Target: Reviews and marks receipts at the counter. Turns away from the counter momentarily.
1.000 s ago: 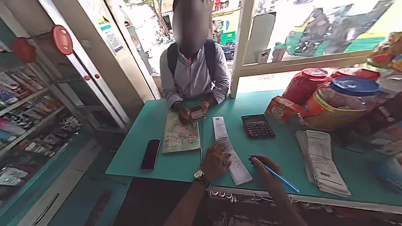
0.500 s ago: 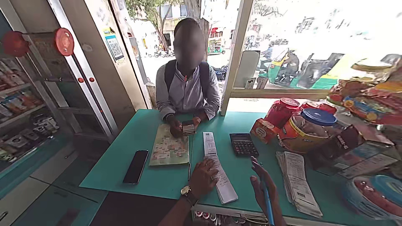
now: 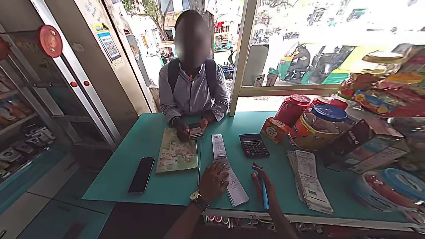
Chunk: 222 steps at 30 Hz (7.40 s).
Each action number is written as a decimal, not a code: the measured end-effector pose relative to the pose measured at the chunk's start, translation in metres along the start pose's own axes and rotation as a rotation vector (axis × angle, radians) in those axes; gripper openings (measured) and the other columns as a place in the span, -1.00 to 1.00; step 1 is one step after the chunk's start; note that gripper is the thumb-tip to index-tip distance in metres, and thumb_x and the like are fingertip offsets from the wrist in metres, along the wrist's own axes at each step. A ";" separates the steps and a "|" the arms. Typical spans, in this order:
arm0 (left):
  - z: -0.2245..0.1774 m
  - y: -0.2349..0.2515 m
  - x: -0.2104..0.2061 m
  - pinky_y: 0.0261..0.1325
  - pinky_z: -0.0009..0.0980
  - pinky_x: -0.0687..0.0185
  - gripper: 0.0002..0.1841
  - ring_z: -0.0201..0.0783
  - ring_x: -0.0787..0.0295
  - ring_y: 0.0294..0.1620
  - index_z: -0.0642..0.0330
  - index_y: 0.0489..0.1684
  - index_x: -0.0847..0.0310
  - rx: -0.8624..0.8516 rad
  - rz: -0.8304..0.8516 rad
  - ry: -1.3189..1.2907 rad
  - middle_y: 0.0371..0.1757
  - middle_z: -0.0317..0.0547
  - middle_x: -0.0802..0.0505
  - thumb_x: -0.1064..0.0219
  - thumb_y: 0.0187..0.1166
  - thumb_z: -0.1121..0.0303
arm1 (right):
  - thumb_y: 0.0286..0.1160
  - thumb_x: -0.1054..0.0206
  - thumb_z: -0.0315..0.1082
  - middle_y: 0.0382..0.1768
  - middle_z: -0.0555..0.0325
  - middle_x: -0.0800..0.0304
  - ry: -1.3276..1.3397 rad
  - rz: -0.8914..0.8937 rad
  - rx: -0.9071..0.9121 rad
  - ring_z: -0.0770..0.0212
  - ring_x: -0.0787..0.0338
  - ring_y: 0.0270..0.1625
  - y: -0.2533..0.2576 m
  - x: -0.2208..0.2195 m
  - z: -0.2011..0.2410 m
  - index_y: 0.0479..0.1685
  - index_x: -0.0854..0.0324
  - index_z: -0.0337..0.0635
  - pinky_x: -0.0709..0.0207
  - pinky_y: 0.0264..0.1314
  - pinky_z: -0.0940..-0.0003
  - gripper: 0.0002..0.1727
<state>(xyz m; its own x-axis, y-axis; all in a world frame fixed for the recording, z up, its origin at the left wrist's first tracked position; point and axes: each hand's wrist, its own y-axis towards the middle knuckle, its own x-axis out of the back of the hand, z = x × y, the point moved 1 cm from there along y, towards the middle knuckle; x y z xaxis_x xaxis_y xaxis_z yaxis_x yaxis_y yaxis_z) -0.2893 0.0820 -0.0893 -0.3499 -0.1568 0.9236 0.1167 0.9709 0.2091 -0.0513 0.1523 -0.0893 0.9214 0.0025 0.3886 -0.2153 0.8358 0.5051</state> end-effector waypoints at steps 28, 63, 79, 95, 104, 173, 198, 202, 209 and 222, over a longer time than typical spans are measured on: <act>0.002 -0.005 0.003 0.76 0.02 -0.17 -0.59 -0.10 -0.29 0.80 -0.24 0.37 -0.77 -0.001 -0.027 -0.002 0.68 -0.24 -0.59 -0.18 0.68 -0.04 | 0.65 -0.26 -0.12 0.29 -0.33 -0.78 -0.028 -0.407 0.214 -0.28 -0.58 0.58 0.039 0.039 0.076 -0.07 -0.79 -0.41 -0.36 0.67 -0.10 -0.56; 0.001 -0.003 0.001 0.70 0.04 -0.27 -0.62 -0.13 -0.40 0.74 -0.31 0.29 -0.81 -0.032 -0.102 0.040 0.65 -0.35 -0.63 -0.22 0.65 -0.07 | 0.83 0.19 0.15 -0.27 -0.03 -0.94 -0.294 0.003 0.074 0.03 -0.92 -0.18 -0.045 0.029 0.005 -0.21 -0.84 -0.28 -0.74 -0.05 0.11 -0.22; 0.007 -0.004 -0.006 0.74 0.07 -0.15 -0.55 -0.08 -0.32 0.78 -0.28 0.39 -0.75 -0.017 -0.054 0.010 0.69 -0.30 -0.58 -0.08 0.73 -0.11 | 0.86 0.27 0.21 -0.29 0.04 -0.90 -0.101 -0.104 0.154 0.30 -0.88 -0.17 -0.051 0.026 -0.015 -0.12 -0.77 -0.31 -0.76 -0.05 0.35 -0.18; 0.002 0.000 0.004 0.76 0.13 -0.06 -0.51 -0.06 -0.20 0.84 -0.28 0.49 -0.67 0.014 0.042 -0.019 0.74 -0.28 -0.52 -0.05 0.72 -0.13 | 0.58 -0.20 -0.48 -0.33 0.20 -0.88 0.306 0.045 -0.191 0.38 -0.83 -0.35 -0.032 0.010 0.058 0.01 -0.74 -0.41 -0.78 -0.23 0.40 -0.76; 0.001 0.000 0.007 0.78 0.10 -0.04 -0.50 -0.06 -0.17 0.85 -0.26 0.53 -0.63 0.015 0.066 -0.021 0.77 -0.26 -0.47 -0.03 0.73 -0.12 | 0.45 -0.35 -0.50 -0.39 0.18 -0.89 0.308 0.110 -0.208 0.34 -0.88 -0.39 -0.021 -0.011 0.062 -0.23 -0.76 -0.33 -0.83 -0.27 0.38 -0.91; 0.002 -0.002 0.001 0.76 0.14 -0.05 -0.47 -0.06 -0.14 0.86 -0.28 0.48 -0.67 -0.009 0.040 0.031 0.77 -0.29 -0.47 -0.11 0.62 -0.20 | 0.25 -0.43 -0.41 -0.49 0.22 -0.84 -0.017 0.082 -0.131 0.55 -0.74 -0.43 -0.031 -0.027 0.033 -0.46 -0.83 -0.23 -0.60 -0.34 0.62 -0.90; -0.002 0.001 0.008 0.76 0.15 -0.03 -0.48 -0.03 -0.18 0.84 -0.29 0.55 -0.62 0.008 0.059 0.012 0.77 -0.27 -0.47 -0.12 0.61 -0.07 | 0.22 -0.44 -0.38 -0.51 0.23 -0.83 -0.031 0.083 -0.117 0.54 -0.73 -0.46 -0.029 -0.027 0.032 -0.46 -0.81 -0.23 -0.60 -0.37 0.59 -0.89; -0.001 -0.002 0.005 0.76 0.13 -0.05 -0.48 -0.06 -0.18 0.85 -0.29 0.54 -0.62 0.004 0.060 0.025 0.77 -0.29 -0.48 -0.11 0.61 -0.07 | 0.25 -0.43 -0.38 -0.52 0.25 -0.82 -0.044 0.097 -0.138 0.55 -0.71 -0.47 -0.032 -0.027 0.034 -0.47 -0.81 -0.22 -0.57 -0.39 0.60 -0.89; -0.002 -0.002 0.006 0.75 0.13 -0.05 -0.47 -0.06 -0.18 0.84 -0.29 0.54 -0.61 0.013 0.070 0.029 0.77 -0.30 -0.48 -0.12 0.60 -0.08 | 0.24 -0.43 -0.38 -0.53 0.26 -0.81 -0.030 0.094 -0.146 0.56 -0.70 -0.48 -0.031 -0.027 0.035 -0.47 -0.81 -0.21 -0.56 -0.40 0.60 -0.90; -0.001 -0.002 0.004 0.74 0.14 -0.07 -0.49 -0.05 -0.20 0.83 -0.29 0.53 -0.62 0.002 0.052 0.019 0.76 -0.30 -0.49 -0.13 0.60 -0.06 | 0.24 -0.43 -0.36 -0.51 0.24 -0.83 -0.060 0.092 -0.144 0.53 -0.73 -0.45 -0.031 -0.027 0.034 -0.46 -0.82 -0.20 -0.58 -0.36 0.56 -0.89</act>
<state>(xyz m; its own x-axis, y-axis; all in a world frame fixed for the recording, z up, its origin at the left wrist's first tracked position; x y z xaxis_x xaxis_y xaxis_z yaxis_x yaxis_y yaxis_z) -0.2905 0.0789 -0.0856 -0.3253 -0.1097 0.9392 0.1326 0.9782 0.1601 -0.0807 0.1072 -0.0896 0.8782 0.0531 0.4753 -0.2449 0.9036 0.3515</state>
